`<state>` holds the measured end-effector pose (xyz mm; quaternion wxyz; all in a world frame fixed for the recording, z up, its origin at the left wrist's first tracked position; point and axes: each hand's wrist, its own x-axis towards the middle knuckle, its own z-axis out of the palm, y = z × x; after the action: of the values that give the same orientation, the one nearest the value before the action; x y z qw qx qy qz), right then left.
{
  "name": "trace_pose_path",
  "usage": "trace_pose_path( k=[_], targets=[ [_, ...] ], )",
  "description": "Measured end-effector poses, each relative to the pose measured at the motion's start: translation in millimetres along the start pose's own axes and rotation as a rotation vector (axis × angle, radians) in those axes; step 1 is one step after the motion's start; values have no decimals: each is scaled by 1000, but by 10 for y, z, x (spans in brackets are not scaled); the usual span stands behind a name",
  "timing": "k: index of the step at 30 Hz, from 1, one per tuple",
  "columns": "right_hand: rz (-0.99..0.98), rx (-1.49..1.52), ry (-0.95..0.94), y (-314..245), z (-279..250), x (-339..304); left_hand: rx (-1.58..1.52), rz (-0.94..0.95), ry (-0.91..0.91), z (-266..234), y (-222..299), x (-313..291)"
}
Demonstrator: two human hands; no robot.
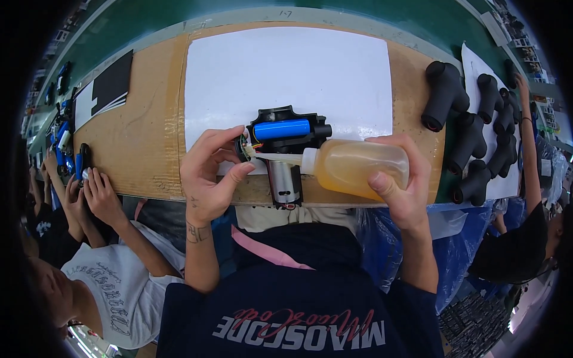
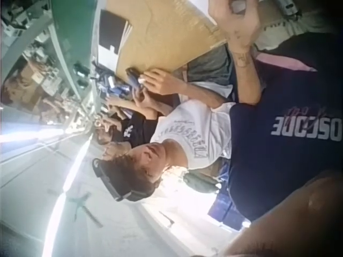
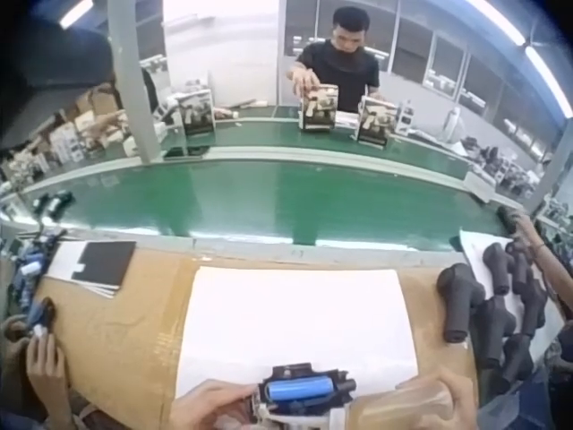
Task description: Assembling handheld electronic devices by attaching plastic components and applying adhesive on a factory production line.
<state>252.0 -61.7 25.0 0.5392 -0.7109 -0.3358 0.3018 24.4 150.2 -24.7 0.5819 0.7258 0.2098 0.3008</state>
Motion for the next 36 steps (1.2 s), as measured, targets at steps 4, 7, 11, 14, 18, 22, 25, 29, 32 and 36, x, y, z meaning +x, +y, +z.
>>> trace_pose_path(
  k=[4, 7, 11, 14, 18, 22, 25, 29, 32, 36],
  targets=[
    [25, 12, -12, -3, -25, 7, 7, 3, -5, -22, 0, 7],
    [157, 169, -5, 89, -144, -39, 12, -2, -16, -33, 6, 2],
    [283, 1045, 70, 154, -187, -30, -61, -33, -28, -46, 35, 21],
    [183, 868, 9, 123, -224, 0, -207, -108, -43, -81, 24, 22],
    [63, 502, -39, 100, -200, 75, -144, -77, 3, -36, 3, -23],
    [-37, 205, -27, 81, -25, 173, 359, 173, 10, 29, 74, 5],
    [-123, 74, -37, 118, 37, 234, 395, 160, 11, 51, 72, 27],
    [-192, -12, -64, 171, 62, 194, 393, 131, -75, -9, 105, 78],
    [-296, -243, -45, 253, 40, 222, 338, 185, -119, -55, -26, 102],
    [-278, -173, 73, 258, 209, 230, 386, 68, -127, -138, -68, 29]
  ],
)
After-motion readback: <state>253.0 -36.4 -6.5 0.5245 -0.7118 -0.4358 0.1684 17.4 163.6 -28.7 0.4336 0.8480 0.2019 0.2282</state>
